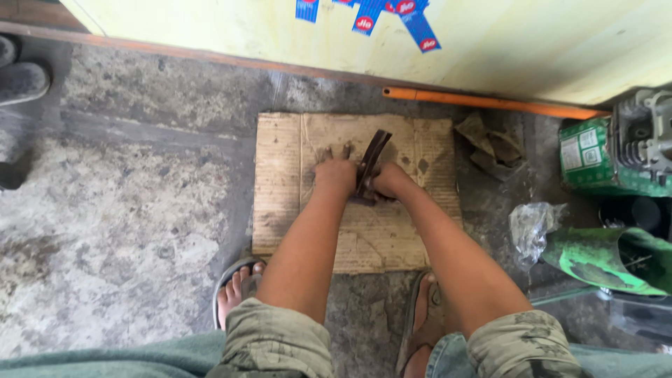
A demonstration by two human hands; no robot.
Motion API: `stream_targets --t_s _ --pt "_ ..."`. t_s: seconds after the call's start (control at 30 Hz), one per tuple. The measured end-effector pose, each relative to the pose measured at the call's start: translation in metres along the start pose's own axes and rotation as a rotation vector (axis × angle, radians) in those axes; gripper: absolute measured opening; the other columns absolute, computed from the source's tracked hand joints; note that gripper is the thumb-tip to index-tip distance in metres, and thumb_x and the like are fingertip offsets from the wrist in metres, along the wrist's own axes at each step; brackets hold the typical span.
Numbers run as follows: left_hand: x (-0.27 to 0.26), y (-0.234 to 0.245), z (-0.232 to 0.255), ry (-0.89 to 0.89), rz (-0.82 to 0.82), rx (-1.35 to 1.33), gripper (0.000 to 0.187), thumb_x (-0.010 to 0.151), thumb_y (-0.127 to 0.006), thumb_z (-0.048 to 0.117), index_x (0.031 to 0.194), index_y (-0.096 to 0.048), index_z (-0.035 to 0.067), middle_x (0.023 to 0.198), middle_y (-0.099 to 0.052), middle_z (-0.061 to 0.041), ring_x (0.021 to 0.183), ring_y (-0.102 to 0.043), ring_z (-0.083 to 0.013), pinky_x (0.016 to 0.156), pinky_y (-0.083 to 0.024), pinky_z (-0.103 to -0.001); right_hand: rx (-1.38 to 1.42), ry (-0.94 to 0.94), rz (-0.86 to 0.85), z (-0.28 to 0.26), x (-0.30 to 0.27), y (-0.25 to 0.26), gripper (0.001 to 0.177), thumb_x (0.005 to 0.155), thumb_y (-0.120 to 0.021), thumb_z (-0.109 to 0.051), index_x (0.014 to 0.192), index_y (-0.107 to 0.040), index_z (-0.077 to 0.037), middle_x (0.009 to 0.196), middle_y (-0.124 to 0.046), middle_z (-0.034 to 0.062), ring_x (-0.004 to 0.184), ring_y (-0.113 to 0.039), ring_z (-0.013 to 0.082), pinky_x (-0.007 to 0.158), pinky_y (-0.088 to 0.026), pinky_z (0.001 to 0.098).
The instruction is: The person scrubs a curved metal part with a white abrasive stick on a piece of cardboard. They then use a small metal file to scrape the surface of the part. The person repeatedly scrubs and files the metal part, occasionally wiping it with a cloth.
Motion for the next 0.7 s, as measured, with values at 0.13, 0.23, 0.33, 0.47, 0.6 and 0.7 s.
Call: stream_targets --t_s 0.13,0.23,0.33,0.47,0.6,0.7 --pt "-0.01 0.011 0.005 -0.002 -0.002 0.066 0.05 0.103 -0.045 0.044 0.147 -0.056 0.022 0.172 -0.017 0.004 0.156 -0.018 -0.0408 0.106 -0.039 -0.072 -0.008 -0.083 0.05 -0.007 -0.002 0.011 0.05 0.089 -0.075 -0.047 0.106 -0.076 -0.001 0.103 -0.072 0.0246 0.089 -0.071 0.0392 0.075 -0.056 0.0496" --pt "-0.014 0.005 0.005 -0.005 -0.033 0.101 0.05 0.103 -0.048 0.042 0.148 -0.057 0.021 0.173 -0.018 0.003 0.157 -0.019 -0.04 0.109 -0.038 -0.07 -0.067 -0.049 -0.208 -0.012 0.001 0.004 0.042 0.085 -0.077 -0.037 0.1 -0.078 0.003 0.097 -0.079 0.0248 0.087 -0.078 0.0373 0.075 -0.059 0.0478" --pt "-0.001 0.003 0.001 0.009 -0.054 0.072 0.048 0.105 -0.045 0.043 0.147 -0.057 0.024 0.171 -0.02 0.001 0.157 -0.019 -0.0399 0.11 -0.038 -0.069 0.041 -0.082 0.151 -0.015 -0.003 0.018 0.036 0.081 -0.08 -0.034 0.103 -0.078 -0.005 0.104 -0.072 0.0222 0.092 -0.071 0.0364 0.077 -0.055 0.0478" --pt "0.0 -0.005 -0.001 -0.014 -0.04 0.051 0.047 0.103 -0.046 0.042 0.147 -0.057 0.025 0.169 -0.022 0.0 0.155 -0.019 -0.0417 0.111 -0.038 -0.066 -0.161 0.048 -0.005 -0.01 0.006 0.005 0.032 0.086 -0.078 -0.024 0.096 -0.075 0.006 0.099 -0.075 0.0276 0.086 -0.073 0.0386 0.075 -0.056 0.0472" --pt "-0.007 0.005 0.001 -0.014 0.034 0.009 0.049 0.106 -0.043 0.049 0.141 -0.062 0.02 0.173 -0.018 0.005 0.156 -0.019 -0.0406 0.111 -0.04 -0.063 0.027 -0.033 -0.077 -0.003 0.014 0.005 0.033 0.088 -0.076 -0.023 0.093 -0.075 0.009 0.087 -0.073 0.0241 0.071 -0.068 0.0323 0.064 -0.052 0.0448" --pt "-0.008 0.006 0.002 -0.023 0.0 0.034 0.048 0.102 -0.046 0.048 0.141 -0.062 0.024 0.171 -0.017 0.004 0.156 -0.019 -0.0404 0.112 -0.039 -0.062 0.657 -0.147 0.087 0.019 0.008 0.033 0.018 0.091 -0.059 -0.01 0.1 -0.071 -0.001 0.075 -0.071 0.0145 0.055 -0.06 0.0238 0.05 -0.045 0.0422"
Point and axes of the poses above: each hand's wrist, its own x-axis towards the middle knuckle, its own y-axis out of the back of the hand, z = x × y, the point moved 5 cm from there along x, towards the middle knuckle
